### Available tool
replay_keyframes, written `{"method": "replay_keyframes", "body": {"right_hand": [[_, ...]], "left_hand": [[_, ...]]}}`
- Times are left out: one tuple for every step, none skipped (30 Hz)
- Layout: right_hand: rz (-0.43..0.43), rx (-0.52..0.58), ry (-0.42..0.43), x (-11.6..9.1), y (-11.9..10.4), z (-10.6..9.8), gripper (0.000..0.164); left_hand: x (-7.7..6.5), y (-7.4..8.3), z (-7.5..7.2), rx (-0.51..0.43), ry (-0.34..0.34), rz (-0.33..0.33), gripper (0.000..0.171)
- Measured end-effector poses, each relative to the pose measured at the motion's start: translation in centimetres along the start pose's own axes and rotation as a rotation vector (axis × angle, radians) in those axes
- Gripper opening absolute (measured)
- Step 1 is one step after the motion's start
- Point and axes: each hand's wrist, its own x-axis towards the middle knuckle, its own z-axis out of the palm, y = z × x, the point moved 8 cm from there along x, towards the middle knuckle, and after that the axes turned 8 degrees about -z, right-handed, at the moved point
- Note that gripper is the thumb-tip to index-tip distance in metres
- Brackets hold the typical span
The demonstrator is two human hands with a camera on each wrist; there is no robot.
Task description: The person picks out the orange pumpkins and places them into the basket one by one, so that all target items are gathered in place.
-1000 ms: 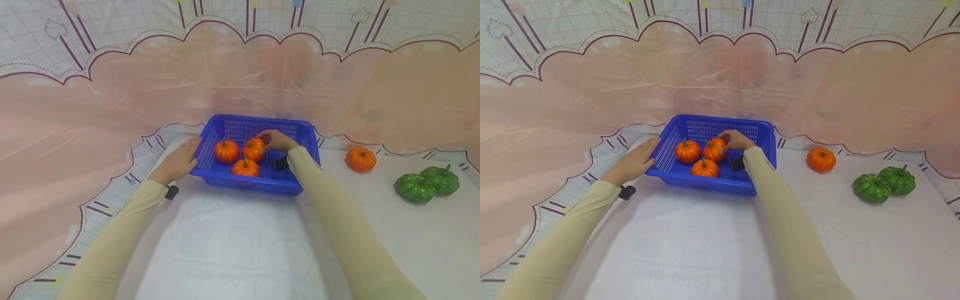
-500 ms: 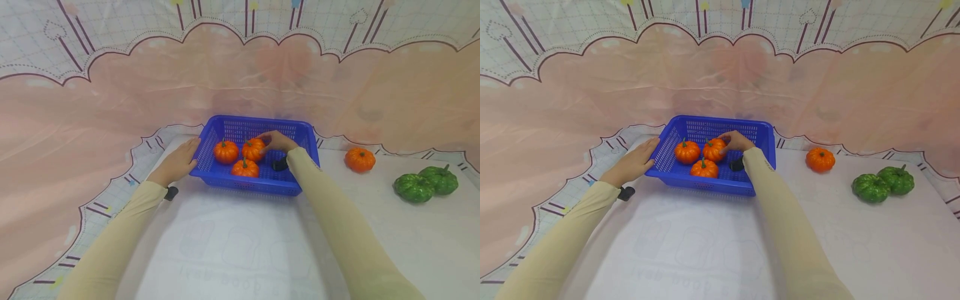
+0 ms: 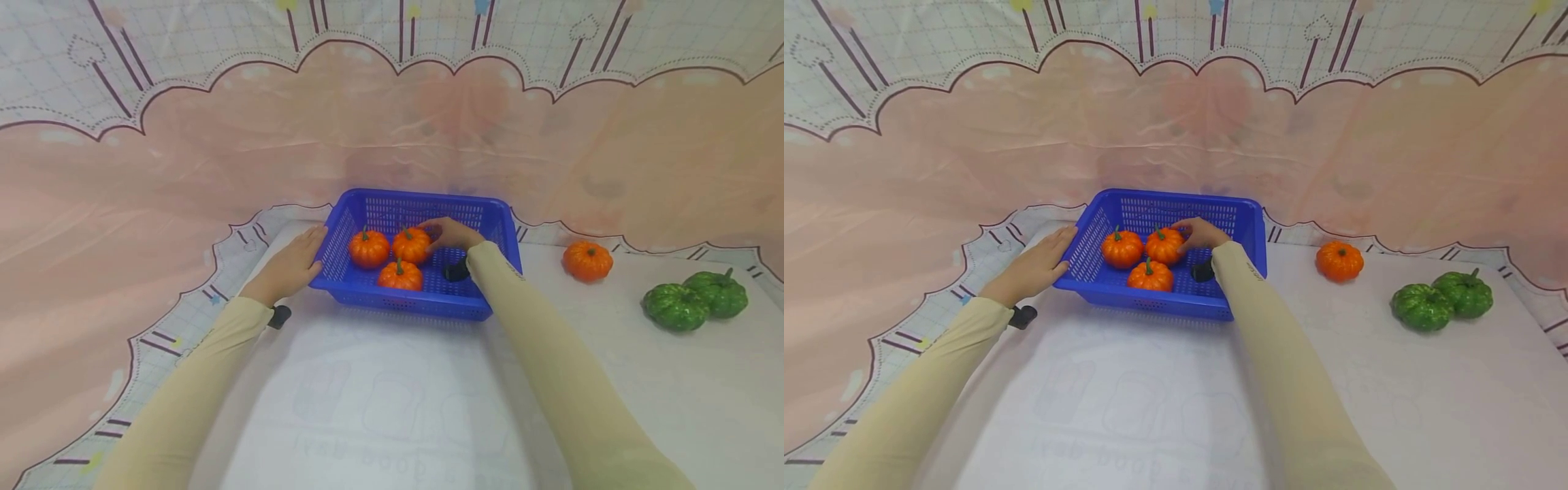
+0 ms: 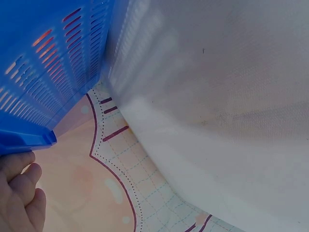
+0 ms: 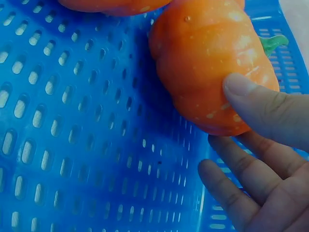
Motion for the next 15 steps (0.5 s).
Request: {"method": "replay_keyframes", "body": {"right_hand": [[-0.003,0.005,-0.011,0.04,-0.01,0.14,0.058],[-0.004,0.009,-0.018,0.06,-0.02,0.24,0.058],[-0.005,0.014,-0.025,0.11,-0.01,0.34,0.058],[-0.007,0.019,-0.031,0.15,-0.01,0.44,0.059],[-0.007,0.027,-0.035,0.17,0.00,0.50,0.059],[-0.009,0.033,-0.038,0.23,0.04,0.55,0.059],[-0.012,0.036,-0.041,0.28,0.05,0.60,0.059],[-0.016,0.042,-0.045,0.31,0.05,0.63,0.060],[-0.019,0.048,-0.051,0.33,0.06,0.68,0.060],[-0.020,0.053,-0.056,0.36,0.10,0.72,0.060],[-0.018,0.061,-0.061,0.36,0.14,0.74,0.061],[-0.015,0.066,-0.065,0.35,0.18,0.76,0.061],[-0.009,0.071,-0.069,0.32,0.21,0.77,0.062],[-0.002,0.077,-0.073,0.28,0.26,0.78,0.062],[0.005,0.080,-0.076,0.26,0.31,0.78,0.063]], "left_hand": [[-0.02,0.01,-0.01,-0.001,0.001,0.000,0.065],[-0.03,0.02,-0.02,-0.003,0.002,0.001,0.065],[-0.04,0.01,-0.02,-0.004,0.002,0.001,0.065],[-0.04,0.00,-0.03,-0.004,0.003,0.002,0.065],[-0.03,-0.03,-0.01,-0.004,0.004,0.002,0.065],[-0.04,-0.04,-0.02,-0.005,0.004,0.002,0.065],[-0.03,-0.05,-0.01,-0.007,0.004,0.002,0.065],[-0.02,-0.07,0.01,-0.007,0.003,0.003,0.065],[-0.01,-0.11,0.03,-0.007,0.002,0.003,0.065],[0.00,-0.13,0.06,-0.005,0.002,0.003,0.065],[0.01,-0.16,0.09,-0.005,0.001,0.003,0.065],[0.02,-0.19,0.12,-0.005,0.000,0.003,0.065],[0.05,-0.23,0.15,-0.005,-0.001,0.003,0.065],[0.06,-0.25,0.16,-0.004,-0.001,0.003,0.065],[0.07,-0.25,0.16,-0.004,0.000,0.004,0.065]]}}
